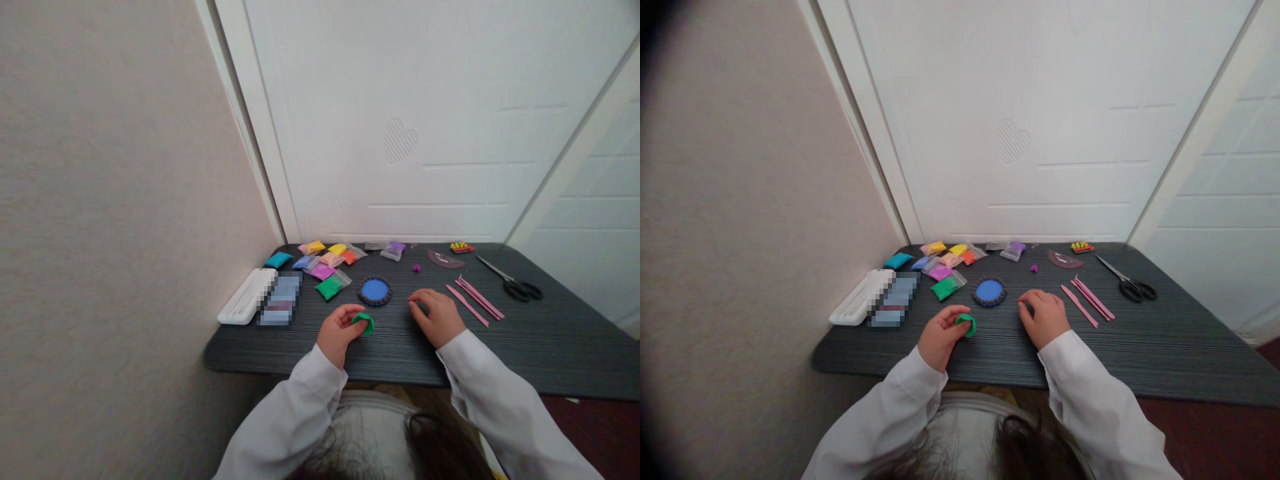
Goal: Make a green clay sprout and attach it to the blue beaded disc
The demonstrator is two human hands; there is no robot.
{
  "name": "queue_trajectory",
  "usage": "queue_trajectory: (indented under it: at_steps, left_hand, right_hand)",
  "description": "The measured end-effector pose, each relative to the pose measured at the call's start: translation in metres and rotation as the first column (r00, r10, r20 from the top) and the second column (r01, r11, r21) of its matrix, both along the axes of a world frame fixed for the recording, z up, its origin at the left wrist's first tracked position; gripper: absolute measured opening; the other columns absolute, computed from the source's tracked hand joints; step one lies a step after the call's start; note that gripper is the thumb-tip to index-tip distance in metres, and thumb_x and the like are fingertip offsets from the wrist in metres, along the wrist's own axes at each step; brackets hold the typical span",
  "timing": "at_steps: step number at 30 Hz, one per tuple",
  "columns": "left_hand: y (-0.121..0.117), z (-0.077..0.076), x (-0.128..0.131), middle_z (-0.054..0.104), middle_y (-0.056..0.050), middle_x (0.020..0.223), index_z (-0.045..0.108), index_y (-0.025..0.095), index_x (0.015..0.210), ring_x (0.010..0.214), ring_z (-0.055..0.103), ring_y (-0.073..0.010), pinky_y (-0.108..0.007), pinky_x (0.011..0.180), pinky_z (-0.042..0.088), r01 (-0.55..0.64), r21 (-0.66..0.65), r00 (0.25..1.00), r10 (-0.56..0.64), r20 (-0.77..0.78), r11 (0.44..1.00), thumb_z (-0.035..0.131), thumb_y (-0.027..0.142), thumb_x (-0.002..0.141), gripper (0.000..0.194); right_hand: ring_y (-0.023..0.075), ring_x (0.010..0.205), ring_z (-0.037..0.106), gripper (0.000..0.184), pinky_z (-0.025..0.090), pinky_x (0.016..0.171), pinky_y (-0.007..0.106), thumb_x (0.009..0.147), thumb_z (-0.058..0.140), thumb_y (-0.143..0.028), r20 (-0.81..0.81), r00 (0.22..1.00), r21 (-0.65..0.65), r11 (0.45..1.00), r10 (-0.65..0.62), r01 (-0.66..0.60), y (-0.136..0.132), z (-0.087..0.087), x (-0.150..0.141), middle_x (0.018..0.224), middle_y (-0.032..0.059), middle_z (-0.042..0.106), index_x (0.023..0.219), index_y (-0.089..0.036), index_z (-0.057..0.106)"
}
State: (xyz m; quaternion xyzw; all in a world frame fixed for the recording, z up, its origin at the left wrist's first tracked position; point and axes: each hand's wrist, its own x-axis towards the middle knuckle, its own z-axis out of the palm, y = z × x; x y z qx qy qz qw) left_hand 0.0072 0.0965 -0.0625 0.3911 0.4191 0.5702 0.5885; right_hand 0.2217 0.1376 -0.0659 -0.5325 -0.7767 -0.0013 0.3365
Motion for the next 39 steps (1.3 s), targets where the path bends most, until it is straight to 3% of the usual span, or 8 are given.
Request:
queue_trajectory:
  at_steps: [5,9,12,16,20,26,33,39]
  left_hand:
    - [0.0,0.002,0.001,0.062,-0.001,0.068,0.06,0.014,0.081,0.059,0.054,-0.0095,-0.02,0.055,0.04,-0.008,-0.007,1.0,0.008,-0.002,1.0,0.072,0.019,0.053,0.031]
    - [0.001,0.005,0.001,0.061,0.0,0.065,0.059,0.014,0.081,0.057,0.054,-0.0087,-0.021,0.055,0.041,-0.02,-0.012,1.0,0.02,0.002,1.0,0.071,0.019,0.053,0.031]
    - [-0.001,0.01,0.003,0.061,0.001,0.068,0.058,0.016,0.084,0.059,0.054,-0.0083,-0.021,0.058,0.042,-0.034,-0.01,0.999,0.034,-0.008,0.999,0.071,0.019,0.054,0.033]
    - [-0.015,0.021,0.009,0.063,-0.002,0.077,0.057,0.018,0.09,0.072,0.058,-0.0124,-0.023,0.067,0.045,-0.084,0.205,0.972,0.125,-0.198,0.975,0.067,0.016,0.06,0.032]
    - [-0.038,0.034,0.016,0.063,-0.003,0.085,0.058,0.021,0.097,0.081,0.058,-0.0161,-0.028,0.077,0.046,-0.087,0.466,0.89,0.279,-0.361,0.88,0.063,0.011,0.063,0.036]
    - [-0.061,0.045,0.019,0.062,-0.003,0.091,0.058,0.025,0.099,0.085,0.056,-0.018,-0.031,0.079,0.046,-0.006,0.695,0.806,0.415,-0.423,0.719,0.058,-0.001,0.062,0.045]
    - [-0.064,0.053,0.01,0.061,-0.004,0.09,0.048,0.021,0.112,0.081,0.056,-0.0166,-0.032,0.071,0.049,0.189,0.898,0.728,0.557,-0.399,0.397,0.062,-0.004,0.057,0.062]
    - [-0.074,0.063,0.008,0.06,-0.008,0.09,0.047,0.014,0.11,0.079,0.055,-0.0171,-0.035,0.069,0.049,0.26,0.912,0.703,0.585,-0.405,0.319,0.063,-0.004,0.055,0.06]
  right_hand:
    - [0.019,0.085,0.056,0.014,0.039,0.08,0.036,0.074,0.045,-0.023,-0.04,0.999,0.017,1.0,-0.011,0.012,-0.004,0.005,-0.001,0.085,0.005,0.063,0.077,-0.02,0.059]
    - [0.0182,0.091,0.055,0.016,0.039,0.084,0.036,0.077,0.045,-0.026,-0.109,0.994,0.016,1.0,-0.002,0.003,-0.029,0.013,-0.017,0.092,0.0049,0.062,0.084,-0.021,0.058]
    - [0.0175,0.096,0.053,0.015,0.037,0.089,0.037,0.078,0.045,-0.025,-0.293,0.95,0.042,0.994,0.112,-0.105,-0.054,0.018,-0.037,0.096,0.0052,0.06,0.088,-0.022,0.056]
    - [0.0188,0.101,0.05,0.028,0.034,0.094,0.04,0.074,0.053,-0.027,-0.402,0.887,0.087,0.974,0.228,-0.211,-0.077,0.025,-0.056,0.103,0.0057,0.058,0.102,-0.023,0.05]
    - [0.0186,0.101,0.051,0.039,0.034,0.095,0.042,0.071,0.056,-0.022,-0.423,0.87,0.165,0.966,0.254,-0.201,-0.091,0.035,-0.058,0.104,0.0047,0.058,0.108,-0.024,0.045]
    - [0.0192,0.095,0.054,0.043,0.034,0.094,0.045,0.066,0.056,-0.013,-0.415,0.865,0.265,0.947,0.282,-0.182,-0.106,0.046,-0.059,0.098,0.0041,0.059,0.106,-0.026,0.046]
    - [0.017,0.084,0.056,0.037,0.038,0.087,0.048,0.063,0.057,-0.006,-0.407,0.852,0.4,0.903,0.329,-0.158,-0.116,0.052,-0.059,0.089,0.0035,0.058,0.096,-0.021,0.05]
    - [0.0162,0.08,0.055,0.037,0.038,0.086,0.048,0.06,0.057,-0.004,-0.402,0.852,0.404,0.9,0.337,-0.165,-0.122,0.059,-0.059,0.086,0.0028,0.058,0.093,-0.021,0.051]
